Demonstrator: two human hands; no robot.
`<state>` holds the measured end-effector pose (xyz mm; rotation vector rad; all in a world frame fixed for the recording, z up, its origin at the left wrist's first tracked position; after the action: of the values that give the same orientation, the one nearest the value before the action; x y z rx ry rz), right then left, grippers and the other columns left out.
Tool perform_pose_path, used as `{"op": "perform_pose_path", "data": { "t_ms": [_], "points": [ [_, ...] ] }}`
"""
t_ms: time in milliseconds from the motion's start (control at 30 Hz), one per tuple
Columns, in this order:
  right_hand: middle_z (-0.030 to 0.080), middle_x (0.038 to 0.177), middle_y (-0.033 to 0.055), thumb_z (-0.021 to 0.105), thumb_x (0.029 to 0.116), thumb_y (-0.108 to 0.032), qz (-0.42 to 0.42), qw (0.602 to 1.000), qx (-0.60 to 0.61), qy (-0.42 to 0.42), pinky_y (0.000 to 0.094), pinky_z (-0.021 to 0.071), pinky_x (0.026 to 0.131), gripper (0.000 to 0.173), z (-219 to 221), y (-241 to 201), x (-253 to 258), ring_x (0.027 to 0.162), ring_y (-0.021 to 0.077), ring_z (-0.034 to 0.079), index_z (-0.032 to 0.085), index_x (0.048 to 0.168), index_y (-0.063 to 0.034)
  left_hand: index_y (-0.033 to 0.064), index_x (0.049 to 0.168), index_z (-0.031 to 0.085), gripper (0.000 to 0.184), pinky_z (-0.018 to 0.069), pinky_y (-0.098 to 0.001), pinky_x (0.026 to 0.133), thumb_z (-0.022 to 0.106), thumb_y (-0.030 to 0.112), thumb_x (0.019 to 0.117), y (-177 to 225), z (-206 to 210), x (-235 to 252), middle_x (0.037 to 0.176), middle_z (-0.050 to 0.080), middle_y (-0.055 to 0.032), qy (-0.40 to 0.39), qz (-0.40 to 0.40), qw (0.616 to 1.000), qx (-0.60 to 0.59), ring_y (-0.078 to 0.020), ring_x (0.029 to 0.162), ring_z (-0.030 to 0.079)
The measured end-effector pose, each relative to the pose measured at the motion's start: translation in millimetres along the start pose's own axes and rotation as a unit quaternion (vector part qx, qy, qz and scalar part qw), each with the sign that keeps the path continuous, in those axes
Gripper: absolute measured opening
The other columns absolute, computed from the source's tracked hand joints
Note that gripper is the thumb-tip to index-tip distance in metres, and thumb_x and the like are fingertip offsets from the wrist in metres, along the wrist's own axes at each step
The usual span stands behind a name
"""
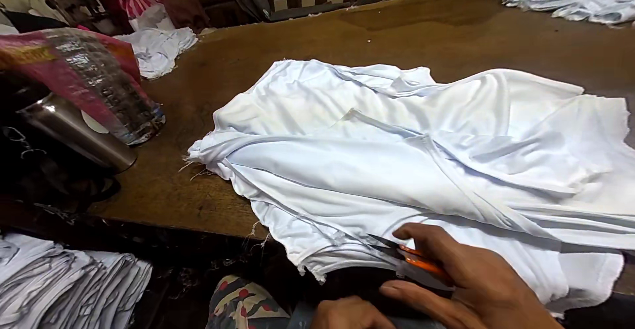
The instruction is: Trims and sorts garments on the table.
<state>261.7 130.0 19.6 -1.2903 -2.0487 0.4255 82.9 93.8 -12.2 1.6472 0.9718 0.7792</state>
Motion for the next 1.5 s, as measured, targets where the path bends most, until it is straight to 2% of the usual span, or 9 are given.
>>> {"op": "perform_pose_path", "data": {
  "t_ms": [167,267,500,600,733,833,967,1133,1500],
  "points": [
    [0.063,0.071,-0.0024,0.054,0.0948,-0.033,-0.067,0.984,-0.151,0.067,0.0393,0.0499,0.046,0.027,23.9,11.7,27.4,0.057,0.0166,0.063,0.069,0.107,-0.0147,0.0102,0.099,0.074,0.017,0.0604,-0.0272,0.060,0.077,0.024,0.0899,22.8,-114.9,21.5,0.098,0.070,-0.0013,0.307,0.038,0.925,0.220,-0.0085,0.073,0.068],
    [0.052,0.061,-0.0077,0.052,0.0906,-0.029,-0.090,0.989,-0.112,0.043,0.0338,0.0423,0.043,0.018,27.1,18.6,32.3,0.051,0.0103,0.054,0.066,0.091,-0.0184,0.0053,0.117,0.067,0.040,0.0574,-0.0433,0.074,0.081,0.030,0.0892,4.0,-163.9,42.2,0.111,0.061,-0.0122,0.379,-0.042,0.882,0.278,-0.0221,0.088,0.065],
    [0.063,0.073,0.0039,0.051,0.1003,-0.031,-0.116,0.990,-0.019,-0.074,0.0392,0.0492,0.051,0.025,-3.4,41.4,-6.6,0.062,0.0173,0.062,0.067,0.101,-0.0114,0.0120,0.087,0.070,0.005,0.0562,-0.0261,0.058,0.069,0.007,0.0861,-9.1,-117.3,34.8,0.081,0.066,0.0023,0.290,0.021,0.904,0.314,-0.0068,0.064,0.063],
    [0.069,0.081,0.0170,0.063,0.0955,-0.017,-0.048,0.990,0.024,-0.134,0.0483,0.0536,0.059,0.021,-21.5,44.5,-25.7,0.068,0.0291,0.067,0.068,0.107,-0.0010,0.0083,0.091,0.073,0.008,0.0576,-0.0204,0.061,0.067,0.008,0.0866,-10.3,-95.3,9.2,0.088,0.068,-0.0011,0.227,0.022,0.934,0.274,-0.0043,0.069,0.065],
    [0.070,0.087,0.0200,0.067,0.0966,-0.012,0.051,0.982,0.109,-0.145,0.0416,0.0551,0.062,0.023,-30.8,46.8,-42.3,0.070,0.0241,0.066,0.066,0.114,0.0035,-0.0002,0.107,0.075,0.024,0.0560,-0.0202,0.055,0.077,0.018,0.0907,-10.2,-71.8,-5.1,0.085,0.068,-0.0023,0.206,0.006,0.978,0.046,-0.0058,0.066,0.064],
    [0.069,0.087,0.0184,0.065,0.0984,-0.010,0.078,0.979,0.158,-0.105,0.0335,0.0548,0.064,0.022,-29.1,39.7,-45.9,0.072,0.0173,0.065,0.065,0.114,0.0065,-0.0024,0.110,0.072,0.033,0.0545,-0.0235,0.047,0.079,0.023,0.0906,-20.6,-46.0,6.7,0.076,0.070,-0.0025,0.156,-0.066,0.978,-0.119,-0.0077,0.055,0.063],
    [0.067,0.086,0.0131,0.062,0.0993,-0.009,0.103,0.966,0.221,-0.085,0.0267,0.0515,0.063,0.023,-20.7,24.0,-53.1,0.070,0.0100,0.061,0.064,0.115,0.0075,-0.0017,0.089,0.074,0.018,0.0499,-0.0219,0.044,0.070,0.014,0.0972,-32.8,-32.0,19.7,0.067,0.067,-0.0062,0.184,-0.104,0.954,-0.212,-0.0078,0.048,0.057],
    [0.055,0.075,-0.0039,0.034,0.1126,-0.027,0.179,0.896,0.383,-0.136,0.0224,0.0399,0.053,0.045,16.9,7.6,-60.5,0.058,0.0017,0.045,0.068,0.114,0.0029,-0.0021,0.092,0.075,0.011,0.0498,-0.0204,0.045,0.069,0.007,0.0958,-31.3,-34.9,3.3,0.067,0.068,-0.0045,0.170,-0.084,0.963,-0.191,-0.0056,0.049,0.057],
    [0.049,0.061,-0.0094,0.043,0.1099,-0.022,0.271,0.864,0.402,-0.139,0.0195,0.0323,0.045,0.036,62.6,-4.9,-33.8,0.048,-0.0001,0.039,0.071,0.095,-0.0052,-0.0035,0.094,0.072,0.007,0.0498,-0.0200,0.046,0.067,0.000,0.0953,-21.8,-34.1,-14.9,0.071,0.068,-0.0040,0.172,-0.039,0.964,-0.197,-0.0045,0.052,0.058]
  ]
}}
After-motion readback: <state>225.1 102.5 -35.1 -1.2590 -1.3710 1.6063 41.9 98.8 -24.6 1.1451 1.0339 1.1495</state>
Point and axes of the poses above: each hand's wrist, its own x-axis towards the middle knuckle, its own z-axis out of the palm, y = z × x, the point moved 6 cm from there along x, towards the middle knuckle
